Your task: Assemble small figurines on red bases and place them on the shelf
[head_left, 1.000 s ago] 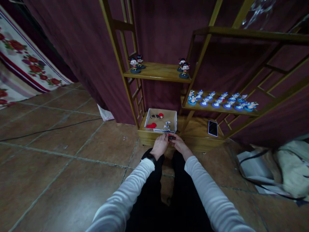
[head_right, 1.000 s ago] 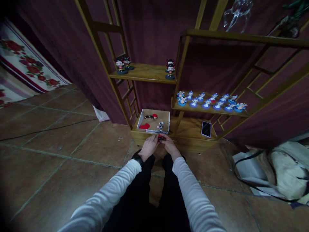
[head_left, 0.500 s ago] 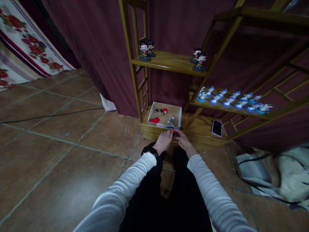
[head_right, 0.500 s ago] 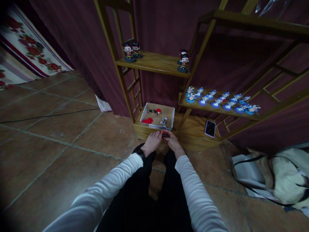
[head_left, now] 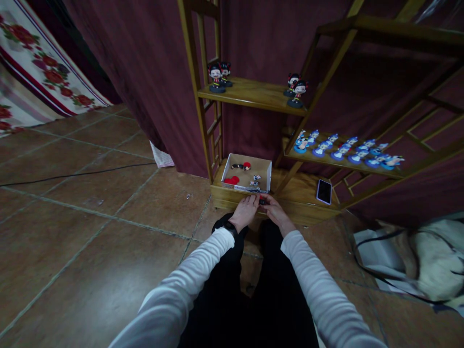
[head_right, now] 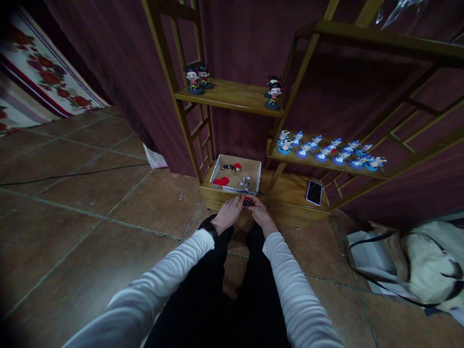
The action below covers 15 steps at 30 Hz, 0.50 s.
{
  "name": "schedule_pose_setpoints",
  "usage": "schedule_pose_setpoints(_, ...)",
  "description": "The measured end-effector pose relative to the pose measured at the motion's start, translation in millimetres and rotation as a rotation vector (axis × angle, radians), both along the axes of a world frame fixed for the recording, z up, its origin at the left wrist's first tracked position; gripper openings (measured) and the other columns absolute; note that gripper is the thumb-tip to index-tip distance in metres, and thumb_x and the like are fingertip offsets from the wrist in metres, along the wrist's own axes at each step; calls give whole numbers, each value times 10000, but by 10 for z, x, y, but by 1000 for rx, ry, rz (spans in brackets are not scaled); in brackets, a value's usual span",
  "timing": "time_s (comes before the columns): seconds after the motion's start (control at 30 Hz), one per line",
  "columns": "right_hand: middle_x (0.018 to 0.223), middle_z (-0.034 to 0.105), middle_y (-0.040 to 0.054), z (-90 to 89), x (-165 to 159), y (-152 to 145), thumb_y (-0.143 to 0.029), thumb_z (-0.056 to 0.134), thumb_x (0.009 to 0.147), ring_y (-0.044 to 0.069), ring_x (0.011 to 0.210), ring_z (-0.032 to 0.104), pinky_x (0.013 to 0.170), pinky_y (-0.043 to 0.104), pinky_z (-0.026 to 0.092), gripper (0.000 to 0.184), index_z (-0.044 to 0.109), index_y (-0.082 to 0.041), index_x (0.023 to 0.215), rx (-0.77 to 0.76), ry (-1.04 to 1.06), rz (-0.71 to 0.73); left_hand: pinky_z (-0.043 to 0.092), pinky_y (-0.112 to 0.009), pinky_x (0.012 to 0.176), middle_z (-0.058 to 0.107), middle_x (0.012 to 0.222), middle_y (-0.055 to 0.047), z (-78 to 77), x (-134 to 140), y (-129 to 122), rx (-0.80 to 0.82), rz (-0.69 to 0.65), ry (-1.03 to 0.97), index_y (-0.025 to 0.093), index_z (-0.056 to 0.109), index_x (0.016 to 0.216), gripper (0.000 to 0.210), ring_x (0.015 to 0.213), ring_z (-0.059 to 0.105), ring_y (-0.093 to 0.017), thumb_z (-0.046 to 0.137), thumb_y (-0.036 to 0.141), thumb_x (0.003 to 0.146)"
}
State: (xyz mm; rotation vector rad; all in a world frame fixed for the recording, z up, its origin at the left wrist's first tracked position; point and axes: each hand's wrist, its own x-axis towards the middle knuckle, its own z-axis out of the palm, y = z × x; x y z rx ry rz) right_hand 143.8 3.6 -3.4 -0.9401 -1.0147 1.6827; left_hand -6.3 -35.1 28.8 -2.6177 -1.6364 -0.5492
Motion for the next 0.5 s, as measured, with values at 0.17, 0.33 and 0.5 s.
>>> schedule_pose_setpoints(0.17,972,664,-17,31,1,-8,-120,704,525,179,922,580,826,318,467,435,644,-265,932,-7,3,13,441,-348,853,547,1166,-141,-37,-35,22,-95,-12,-259,176,419,1326,458,993,570,-228,413,143,869)
schedule_pose_setpoints(0.33,931,678,5,90,-11,-30,-166,758,521,188,891,605,838,344,472,409,642,-238,906,-16,14,51,476,-316,822,653,1034,-96,-167,-82,203,-353,31,-835,168,604,1143,371,894,615,-195,543,113,781)
schedule_pose_setpoints(0.5,939,678,-2,110,-42,-42,-206,781,526,168,816,634,821,363,495,420,626,-239,915,-60,22,73,463,-245,589,655,666,-33,-259,-123,327,-757,64,-1310,90,658,987,290,554,571,-114,655,161,705)
